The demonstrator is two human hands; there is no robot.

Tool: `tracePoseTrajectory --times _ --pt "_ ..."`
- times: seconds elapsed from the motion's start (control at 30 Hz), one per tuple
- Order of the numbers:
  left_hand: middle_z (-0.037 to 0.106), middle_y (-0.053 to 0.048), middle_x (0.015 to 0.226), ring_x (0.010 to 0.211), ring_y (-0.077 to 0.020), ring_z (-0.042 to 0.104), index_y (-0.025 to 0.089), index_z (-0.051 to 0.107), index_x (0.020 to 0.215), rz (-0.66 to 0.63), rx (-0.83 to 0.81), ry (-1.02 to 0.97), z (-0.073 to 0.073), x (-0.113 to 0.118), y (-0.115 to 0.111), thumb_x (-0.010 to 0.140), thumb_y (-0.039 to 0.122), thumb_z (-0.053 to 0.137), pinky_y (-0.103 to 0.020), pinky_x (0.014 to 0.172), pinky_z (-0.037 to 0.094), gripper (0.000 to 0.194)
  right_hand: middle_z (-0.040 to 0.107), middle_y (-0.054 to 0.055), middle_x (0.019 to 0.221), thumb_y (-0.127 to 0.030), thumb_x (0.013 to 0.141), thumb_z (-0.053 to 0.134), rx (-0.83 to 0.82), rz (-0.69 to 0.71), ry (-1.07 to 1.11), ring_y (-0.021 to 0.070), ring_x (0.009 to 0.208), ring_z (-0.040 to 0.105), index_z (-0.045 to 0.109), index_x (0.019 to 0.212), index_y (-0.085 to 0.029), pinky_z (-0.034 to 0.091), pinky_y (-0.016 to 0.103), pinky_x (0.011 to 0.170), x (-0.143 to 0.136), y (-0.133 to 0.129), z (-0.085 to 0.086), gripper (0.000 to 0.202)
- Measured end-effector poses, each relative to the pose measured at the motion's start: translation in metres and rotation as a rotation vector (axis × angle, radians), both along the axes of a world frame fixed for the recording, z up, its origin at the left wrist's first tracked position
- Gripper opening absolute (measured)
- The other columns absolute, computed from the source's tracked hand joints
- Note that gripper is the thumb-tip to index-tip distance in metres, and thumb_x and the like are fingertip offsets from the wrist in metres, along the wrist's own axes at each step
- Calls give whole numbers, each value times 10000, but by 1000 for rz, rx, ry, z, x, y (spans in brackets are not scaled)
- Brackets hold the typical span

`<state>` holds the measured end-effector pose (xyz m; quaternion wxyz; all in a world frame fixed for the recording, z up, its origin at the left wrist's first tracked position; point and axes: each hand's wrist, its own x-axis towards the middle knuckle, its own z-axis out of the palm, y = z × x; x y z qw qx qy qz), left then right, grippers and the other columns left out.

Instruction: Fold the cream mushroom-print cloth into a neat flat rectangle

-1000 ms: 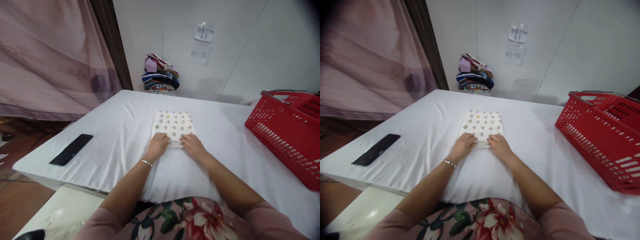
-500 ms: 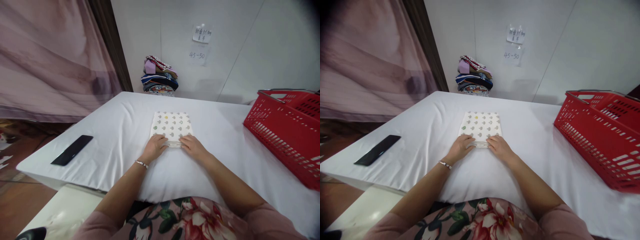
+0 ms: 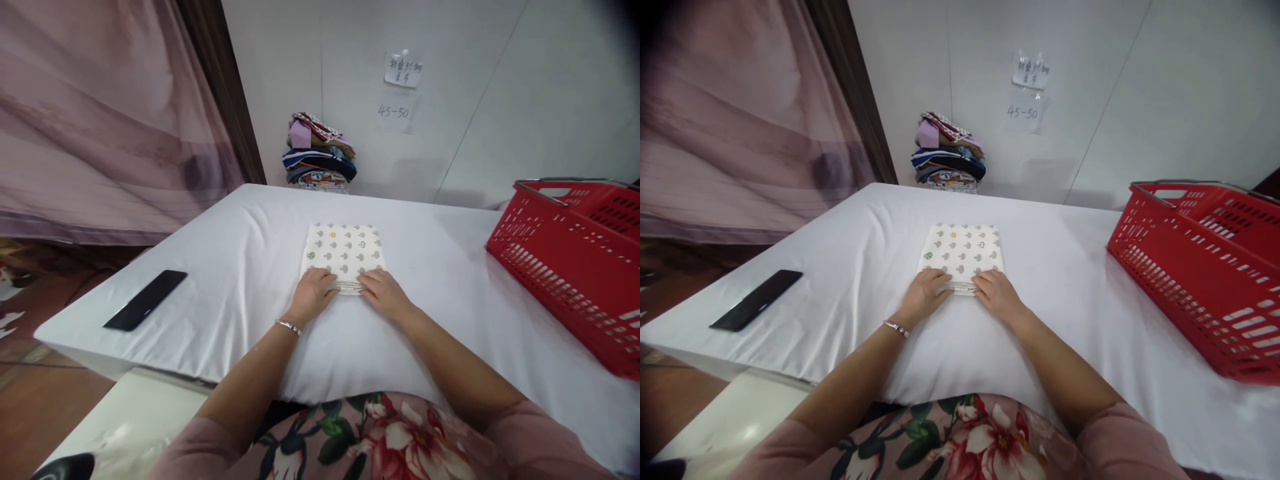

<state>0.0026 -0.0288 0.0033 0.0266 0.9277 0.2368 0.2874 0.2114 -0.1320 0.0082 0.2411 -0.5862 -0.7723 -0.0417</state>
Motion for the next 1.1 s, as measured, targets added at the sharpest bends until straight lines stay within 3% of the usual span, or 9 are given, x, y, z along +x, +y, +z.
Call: tracePoseTrajectory --times 0.23,0.37,0.53,0.8,1.1 --pt "607 -66 968 908 -212 535 193 604 1021 16 31 11 -2 3 0 821 275 578 -373 816 431 217 591 81 1030 -140 828 518 1 -82 -19 222 902 496 583 1078 -189 413 360 776 -7 5 -4 263" --pt "603 -70 987 934 -223 530 199 594 1035 5 55 30 -1 6 -1 809 255 578 -383 815 422 234 592 82 988 -101 808 489 83 -120 -21 221 857 489 600 1020 -176 407 355 750 -10 8 -7 250" --pt "597 -72 1001 945 -223 522 212 590 1029 57 70 33 2 8 -1 767 78 499 -383 803 419 308 581 92 1002 -75 806 433 189 -152 -7 235 910 487 601 1014 -175 401 368 774 -11 9 -8 286" --pt "599 -66 913 882 -218 517 216 617 913 56 64 62 -1 7 -2 784 40 455 -379 758 426 272 589 81 982 -76 802 478 48 -101 -55 222 853 485 626 1001 -191 401 355 739 -8 5 -8 273" --pt "590 -66 1065 1019 -220 519 215 578 1127 -60 -59 14 2 -8 2 718 130 590 -395 884 433 417 595 87 1021 -63 837 418 0 19 10 217 929 519 583 1126 -209 416 373 792 -3 0 -3 363"
